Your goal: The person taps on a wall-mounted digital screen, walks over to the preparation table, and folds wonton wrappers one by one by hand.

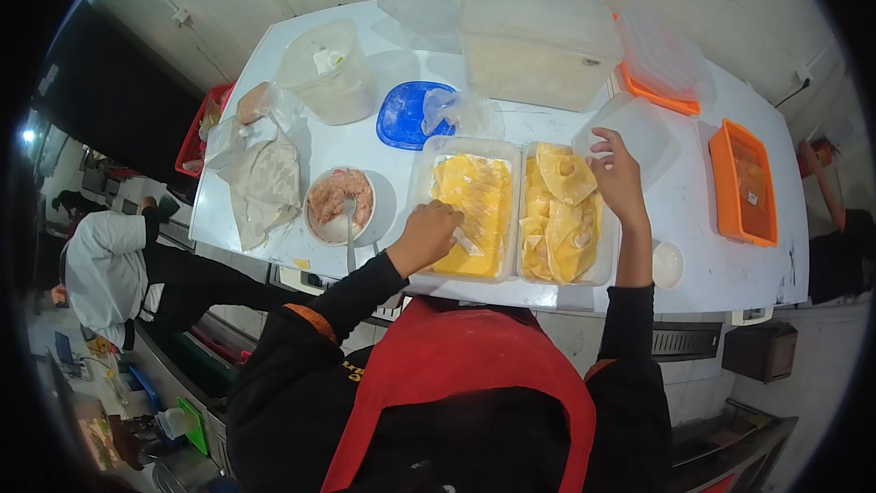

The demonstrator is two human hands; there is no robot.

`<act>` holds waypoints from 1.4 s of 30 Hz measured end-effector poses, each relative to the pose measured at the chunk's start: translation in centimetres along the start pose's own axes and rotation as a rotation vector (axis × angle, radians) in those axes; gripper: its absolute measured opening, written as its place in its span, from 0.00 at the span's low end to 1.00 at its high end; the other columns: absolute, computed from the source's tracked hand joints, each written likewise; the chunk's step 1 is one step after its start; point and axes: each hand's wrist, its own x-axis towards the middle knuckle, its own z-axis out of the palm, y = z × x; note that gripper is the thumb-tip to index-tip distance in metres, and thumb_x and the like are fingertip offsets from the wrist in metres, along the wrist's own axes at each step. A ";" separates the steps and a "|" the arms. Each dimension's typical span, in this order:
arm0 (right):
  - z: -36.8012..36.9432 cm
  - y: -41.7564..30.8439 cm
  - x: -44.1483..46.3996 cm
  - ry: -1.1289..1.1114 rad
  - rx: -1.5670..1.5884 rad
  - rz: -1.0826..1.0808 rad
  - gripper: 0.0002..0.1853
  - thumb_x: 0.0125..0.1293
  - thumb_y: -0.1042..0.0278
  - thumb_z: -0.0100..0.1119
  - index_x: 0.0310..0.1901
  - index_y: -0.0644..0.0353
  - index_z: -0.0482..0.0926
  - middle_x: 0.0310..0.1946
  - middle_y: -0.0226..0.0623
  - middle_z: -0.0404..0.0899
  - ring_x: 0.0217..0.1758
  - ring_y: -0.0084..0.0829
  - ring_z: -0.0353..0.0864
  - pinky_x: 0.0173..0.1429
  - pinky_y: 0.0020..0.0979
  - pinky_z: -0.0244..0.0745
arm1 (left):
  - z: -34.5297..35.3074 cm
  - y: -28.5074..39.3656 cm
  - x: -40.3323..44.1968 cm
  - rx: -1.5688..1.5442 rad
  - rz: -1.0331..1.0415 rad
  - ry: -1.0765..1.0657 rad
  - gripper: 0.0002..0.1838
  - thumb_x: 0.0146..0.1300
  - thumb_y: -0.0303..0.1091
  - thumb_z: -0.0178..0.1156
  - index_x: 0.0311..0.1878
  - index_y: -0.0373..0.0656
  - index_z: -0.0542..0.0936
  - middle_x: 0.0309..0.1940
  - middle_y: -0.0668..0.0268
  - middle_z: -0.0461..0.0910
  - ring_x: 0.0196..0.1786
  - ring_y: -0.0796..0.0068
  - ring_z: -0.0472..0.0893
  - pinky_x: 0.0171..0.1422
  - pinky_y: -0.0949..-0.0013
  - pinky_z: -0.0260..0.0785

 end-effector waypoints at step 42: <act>2.2 -5.4 -13.6 -0.005 0.392 0.099 0.29 0.55 0.81 0.61 0.59 0.60 0.64 0.27 0.31 0.75 0.30 0.18 0.73 0.40 0.19 0.68 | -1.4 8.8 0.6 -2.525 -0.053 -0.618 0.29 0.70 0.42 0.43 0.69 0.36 0.55 0.65 0.53 0.63 0.64 0.59 0.68 0.67 0.56 0.61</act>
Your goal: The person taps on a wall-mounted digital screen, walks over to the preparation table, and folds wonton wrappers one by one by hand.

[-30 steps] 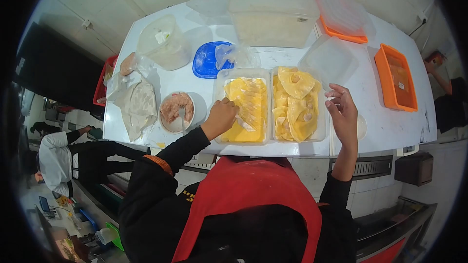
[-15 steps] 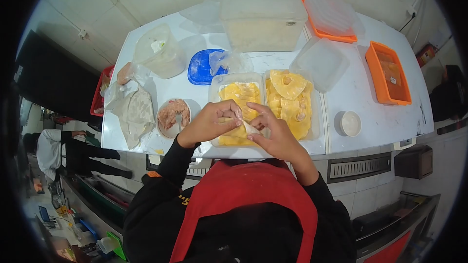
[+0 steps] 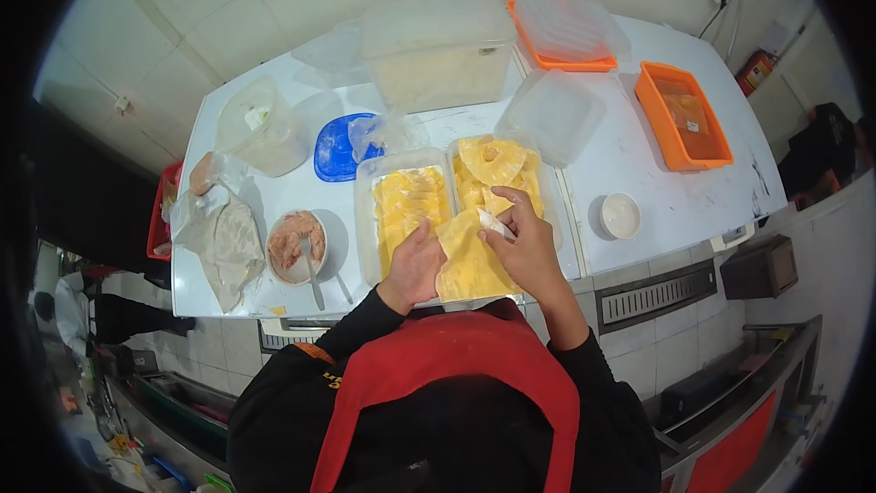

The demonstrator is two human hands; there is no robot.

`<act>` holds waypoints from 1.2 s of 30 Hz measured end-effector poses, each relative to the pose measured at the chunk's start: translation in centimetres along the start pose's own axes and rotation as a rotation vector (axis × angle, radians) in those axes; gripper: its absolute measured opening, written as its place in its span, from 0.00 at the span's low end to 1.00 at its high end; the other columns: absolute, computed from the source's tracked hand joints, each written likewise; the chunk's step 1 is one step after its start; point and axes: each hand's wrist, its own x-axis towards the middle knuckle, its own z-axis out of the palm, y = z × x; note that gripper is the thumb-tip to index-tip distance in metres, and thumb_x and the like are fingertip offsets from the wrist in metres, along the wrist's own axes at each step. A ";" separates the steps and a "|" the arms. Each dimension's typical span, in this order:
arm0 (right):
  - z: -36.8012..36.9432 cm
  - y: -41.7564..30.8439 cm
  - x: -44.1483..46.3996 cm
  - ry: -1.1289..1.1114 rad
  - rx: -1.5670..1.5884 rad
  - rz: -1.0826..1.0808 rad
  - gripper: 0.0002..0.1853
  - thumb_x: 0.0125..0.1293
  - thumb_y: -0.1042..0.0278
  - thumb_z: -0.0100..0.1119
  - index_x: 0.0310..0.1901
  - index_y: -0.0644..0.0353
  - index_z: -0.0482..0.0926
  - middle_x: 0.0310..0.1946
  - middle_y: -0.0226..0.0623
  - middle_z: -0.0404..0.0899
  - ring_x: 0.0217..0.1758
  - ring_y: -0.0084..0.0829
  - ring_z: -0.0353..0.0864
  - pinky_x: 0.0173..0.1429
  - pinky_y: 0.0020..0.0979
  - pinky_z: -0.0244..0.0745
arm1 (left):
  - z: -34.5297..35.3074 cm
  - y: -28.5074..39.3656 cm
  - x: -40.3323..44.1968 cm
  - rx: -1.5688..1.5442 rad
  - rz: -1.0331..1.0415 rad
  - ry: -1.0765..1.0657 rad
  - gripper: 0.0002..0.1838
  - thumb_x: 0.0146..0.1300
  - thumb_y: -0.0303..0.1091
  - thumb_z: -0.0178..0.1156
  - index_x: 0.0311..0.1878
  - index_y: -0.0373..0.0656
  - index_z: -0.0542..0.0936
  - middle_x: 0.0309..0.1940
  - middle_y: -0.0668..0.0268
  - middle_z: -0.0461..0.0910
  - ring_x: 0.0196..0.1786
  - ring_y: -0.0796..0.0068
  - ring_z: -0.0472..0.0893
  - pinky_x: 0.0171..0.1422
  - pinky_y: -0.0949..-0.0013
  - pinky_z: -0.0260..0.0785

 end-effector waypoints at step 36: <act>-14.1 6.7 -2.0 0.245 -0.733 0.063 0.26 0.58 0.85 0.45 0.59 0.56 0.69 0.43 0.46 0.79 0.44 0.38 0.80 0.49 0.32 0.74 | 1.5 -1.4 0.9 0.748 0.217 0.603 0.18 0.57 0.28 0.65 0.50 0.34 0.74 0.42 0.63 0.79 0.42 0.77 0.79 0.46 0.72 0.74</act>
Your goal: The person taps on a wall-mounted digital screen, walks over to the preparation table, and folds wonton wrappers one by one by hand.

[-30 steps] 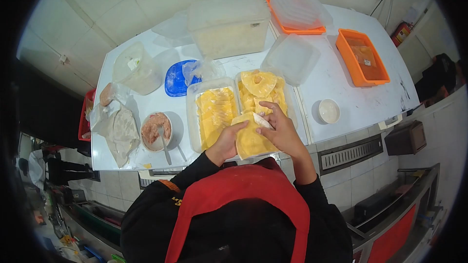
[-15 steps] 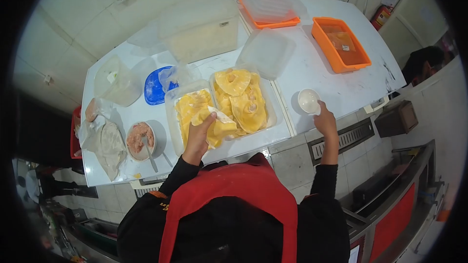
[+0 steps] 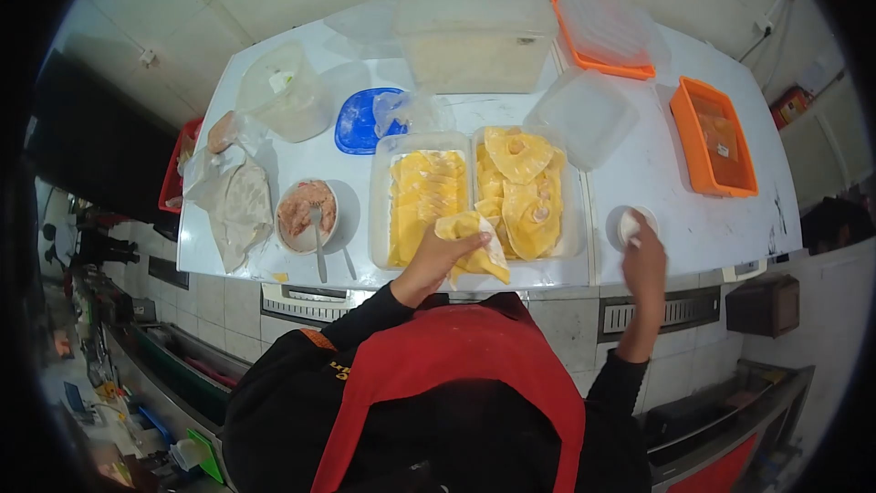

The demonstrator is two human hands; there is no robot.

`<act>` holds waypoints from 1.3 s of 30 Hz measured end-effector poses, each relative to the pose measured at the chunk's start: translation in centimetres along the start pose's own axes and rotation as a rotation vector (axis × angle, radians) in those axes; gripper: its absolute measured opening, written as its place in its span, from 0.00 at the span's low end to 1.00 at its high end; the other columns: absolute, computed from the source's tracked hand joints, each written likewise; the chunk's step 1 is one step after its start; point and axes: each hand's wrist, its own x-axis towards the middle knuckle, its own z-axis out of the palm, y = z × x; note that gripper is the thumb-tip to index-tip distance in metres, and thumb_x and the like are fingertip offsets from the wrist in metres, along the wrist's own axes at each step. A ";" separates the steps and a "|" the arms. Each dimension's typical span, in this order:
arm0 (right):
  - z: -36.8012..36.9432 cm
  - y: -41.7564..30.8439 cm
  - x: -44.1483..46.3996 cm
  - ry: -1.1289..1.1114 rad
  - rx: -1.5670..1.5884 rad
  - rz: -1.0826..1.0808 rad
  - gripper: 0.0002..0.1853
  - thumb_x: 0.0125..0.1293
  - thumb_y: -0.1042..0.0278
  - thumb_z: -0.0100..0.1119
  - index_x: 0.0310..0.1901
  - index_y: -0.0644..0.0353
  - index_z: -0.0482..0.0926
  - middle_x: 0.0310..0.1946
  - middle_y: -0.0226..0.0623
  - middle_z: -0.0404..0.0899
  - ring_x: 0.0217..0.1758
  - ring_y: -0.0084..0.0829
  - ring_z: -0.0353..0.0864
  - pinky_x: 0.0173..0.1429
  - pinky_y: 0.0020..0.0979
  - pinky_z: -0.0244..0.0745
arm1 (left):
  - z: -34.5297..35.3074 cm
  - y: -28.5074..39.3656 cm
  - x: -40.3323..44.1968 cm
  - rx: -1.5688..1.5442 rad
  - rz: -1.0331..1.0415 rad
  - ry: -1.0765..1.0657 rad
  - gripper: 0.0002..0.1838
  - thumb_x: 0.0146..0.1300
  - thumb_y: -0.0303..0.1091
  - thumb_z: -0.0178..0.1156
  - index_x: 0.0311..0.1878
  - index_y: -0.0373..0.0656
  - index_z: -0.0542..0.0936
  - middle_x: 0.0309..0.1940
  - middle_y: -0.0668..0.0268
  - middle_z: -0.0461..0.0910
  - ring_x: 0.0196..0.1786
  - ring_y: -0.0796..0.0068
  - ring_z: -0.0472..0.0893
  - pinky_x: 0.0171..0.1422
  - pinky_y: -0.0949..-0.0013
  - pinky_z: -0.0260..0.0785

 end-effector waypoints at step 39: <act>3.5 -17.6 -1.4 -0.391 0.930 -0.504 0.24 0.59 0.82 0.57 0.58 0.63 0.65 0.38 0.36 0.77 0.40 0.24 0.75 0.47 0.26 0.72 | -0.7 6.1 -3.8 0.428 0.292 -0.058 0.17 0.57 0.36 0.64 0.44 0.32 0.78 0.32 0.60 0.81 0.33 0.74 0.80 0.39 0.71 0.71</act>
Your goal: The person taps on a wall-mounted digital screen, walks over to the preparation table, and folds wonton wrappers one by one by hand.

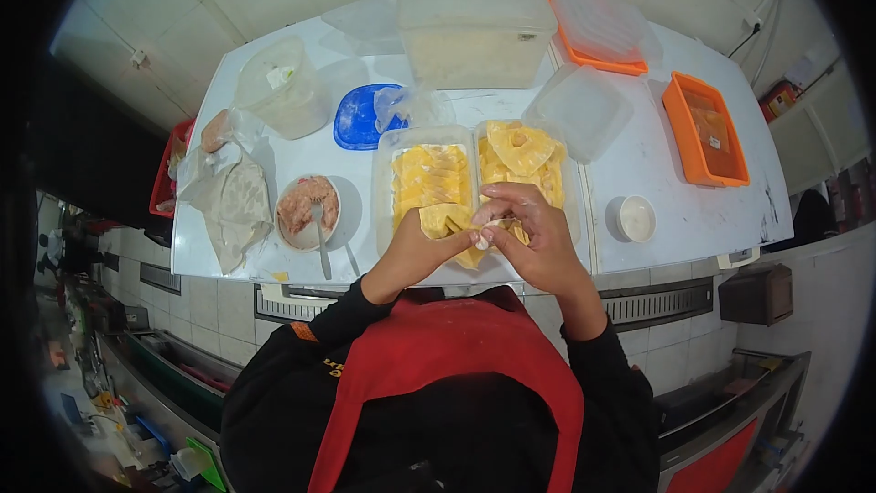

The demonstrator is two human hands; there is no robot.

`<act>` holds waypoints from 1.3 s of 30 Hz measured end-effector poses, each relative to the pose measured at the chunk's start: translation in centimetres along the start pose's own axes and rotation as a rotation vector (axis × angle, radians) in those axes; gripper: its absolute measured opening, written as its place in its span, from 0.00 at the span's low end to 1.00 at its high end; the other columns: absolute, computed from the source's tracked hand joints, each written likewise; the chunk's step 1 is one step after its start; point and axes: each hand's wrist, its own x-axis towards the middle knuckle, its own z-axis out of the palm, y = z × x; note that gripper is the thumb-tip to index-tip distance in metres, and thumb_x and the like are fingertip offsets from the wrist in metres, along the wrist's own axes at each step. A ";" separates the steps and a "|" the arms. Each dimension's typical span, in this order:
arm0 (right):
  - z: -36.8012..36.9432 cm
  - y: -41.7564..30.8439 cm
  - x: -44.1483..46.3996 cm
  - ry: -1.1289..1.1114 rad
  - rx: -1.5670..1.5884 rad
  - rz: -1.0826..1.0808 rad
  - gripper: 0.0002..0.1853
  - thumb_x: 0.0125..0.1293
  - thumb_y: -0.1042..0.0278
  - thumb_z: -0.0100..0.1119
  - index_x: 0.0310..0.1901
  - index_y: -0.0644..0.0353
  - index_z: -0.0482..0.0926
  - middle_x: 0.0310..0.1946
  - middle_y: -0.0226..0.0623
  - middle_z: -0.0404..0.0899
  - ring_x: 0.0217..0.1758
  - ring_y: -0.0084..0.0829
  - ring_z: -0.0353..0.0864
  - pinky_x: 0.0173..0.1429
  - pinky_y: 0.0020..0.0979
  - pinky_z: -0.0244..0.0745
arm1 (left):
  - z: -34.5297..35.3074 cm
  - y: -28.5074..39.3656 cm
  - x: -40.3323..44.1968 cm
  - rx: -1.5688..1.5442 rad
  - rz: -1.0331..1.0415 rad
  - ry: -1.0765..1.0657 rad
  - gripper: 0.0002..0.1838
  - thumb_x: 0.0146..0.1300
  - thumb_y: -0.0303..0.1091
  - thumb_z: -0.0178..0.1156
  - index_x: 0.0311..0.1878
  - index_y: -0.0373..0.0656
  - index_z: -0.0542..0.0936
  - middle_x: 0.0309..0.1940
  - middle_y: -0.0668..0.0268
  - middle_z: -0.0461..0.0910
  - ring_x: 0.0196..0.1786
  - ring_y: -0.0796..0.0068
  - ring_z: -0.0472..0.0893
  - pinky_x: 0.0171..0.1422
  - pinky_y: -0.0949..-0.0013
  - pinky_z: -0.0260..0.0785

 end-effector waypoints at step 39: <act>-9.8 12.3 10.0 -0.144 -0.442 0.500 0.24 0.55 0.76 0.58 0.55 0.58 0.70 0.27 0.31 0.76 0.32 0.22 0.75 0.41 0.24 0.70 | -4.4 -8.7 1.5 -0.407 -0.135 0.034 0.20 0.67 0.29 0.52 0.61 0.42 0.67 0.54 0.60 0.75 0.56 0.71 0.76 0.58 0.70 0.68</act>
